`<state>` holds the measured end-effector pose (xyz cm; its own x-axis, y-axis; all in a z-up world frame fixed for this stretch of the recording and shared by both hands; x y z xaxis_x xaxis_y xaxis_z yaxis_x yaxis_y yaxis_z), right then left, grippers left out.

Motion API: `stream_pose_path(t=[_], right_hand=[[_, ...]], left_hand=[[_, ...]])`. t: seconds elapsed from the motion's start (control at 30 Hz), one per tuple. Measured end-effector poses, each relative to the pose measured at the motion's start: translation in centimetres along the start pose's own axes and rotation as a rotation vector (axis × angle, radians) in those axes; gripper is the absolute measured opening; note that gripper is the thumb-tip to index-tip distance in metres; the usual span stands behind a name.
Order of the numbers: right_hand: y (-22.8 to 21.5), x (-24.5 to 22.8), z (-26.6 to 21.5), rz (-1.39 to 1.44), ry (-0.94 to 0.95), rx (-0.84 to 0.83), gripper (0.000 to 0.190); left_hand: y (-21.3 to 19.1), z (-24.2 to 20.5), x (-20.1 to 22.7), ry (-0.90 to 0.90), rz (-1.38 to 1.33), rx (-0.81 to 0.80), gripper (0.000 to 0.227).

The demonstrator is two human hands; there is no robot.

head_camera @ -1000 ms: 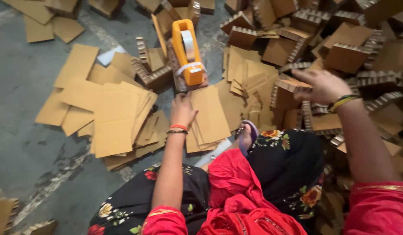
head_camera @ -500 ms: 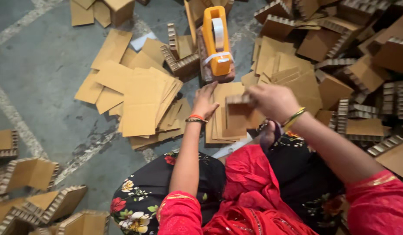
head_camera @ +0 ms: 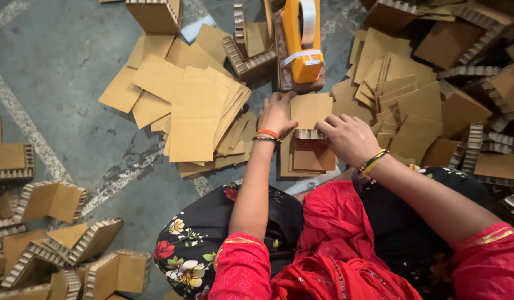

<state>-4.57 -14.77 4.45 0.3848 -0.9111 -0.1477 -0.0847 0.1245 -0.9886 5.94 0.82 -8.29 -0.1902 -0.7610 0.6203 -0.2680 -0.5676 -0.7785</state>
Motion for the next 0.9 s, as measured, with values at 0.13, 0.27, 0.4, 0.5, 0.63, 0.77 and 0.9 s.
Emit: stream_pose_path(t=[0.13, 0.27, 0.4, 0.5, 0.63, 0.77, 0.9], right_hand=[[-0.4, -0.5, -0.1, -0.038, -0.006, 0.003, 0.034], [-0.3, -0.3, -0.3, -0.011, -0.02, -0.01, 0.03], [0.5, -0.3, -0.5, -0.061, -0.024, -0.008, 0.028], [0.7, -0.5, -0.9, -0.063, -0.054, 0.092, 0.029], [1.0, -0.5, -0.9, -0.104, -0.054, 0.188, 0.048], [1.4, 0.1, -1.2, -0.138, -0.028, 0.175, 0.075], [1.8, 0.1, -1.8, -0.136, -0.028, 0.175, 0.077]], left_hand=[[-1.1, -0.5, 1.0, -0.032, 0.019, -0.006, 0.086], [-1.7, -0.9, 1.5, -0.01, -0.005, 0.035, 0.087], [-1.1, -0.7, 1.2, 0.001, -0.009, 0.058, 0.083], [0.8, -0.2, 0.3, 0.043, -0.027, 0.116, 0.073], [2.2, 1.4, -0.8, 0.196, -0.101, 0.325, 0.043], [2.8, 1.2, -1.8, -0.046, -0.616, 0.046, 0.034], [1.6, -2.2, 2.1, 0.103, -0.765, -0.464, 0.042]])
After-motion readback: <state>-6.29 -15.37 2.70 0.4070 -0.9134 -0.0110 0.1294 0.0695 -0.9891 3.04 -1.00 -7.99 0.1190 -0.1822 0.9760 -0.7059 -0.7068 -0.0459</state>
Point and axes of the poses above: each hand's wrist, its own z-axis towards the middle knuckle, its own y-axis out of the palm, x = y × z, the point moved 5 cm from there along z, towards the middle knuckle, and after that the axes turned 3 degrees about x, right-handed, at the moved point
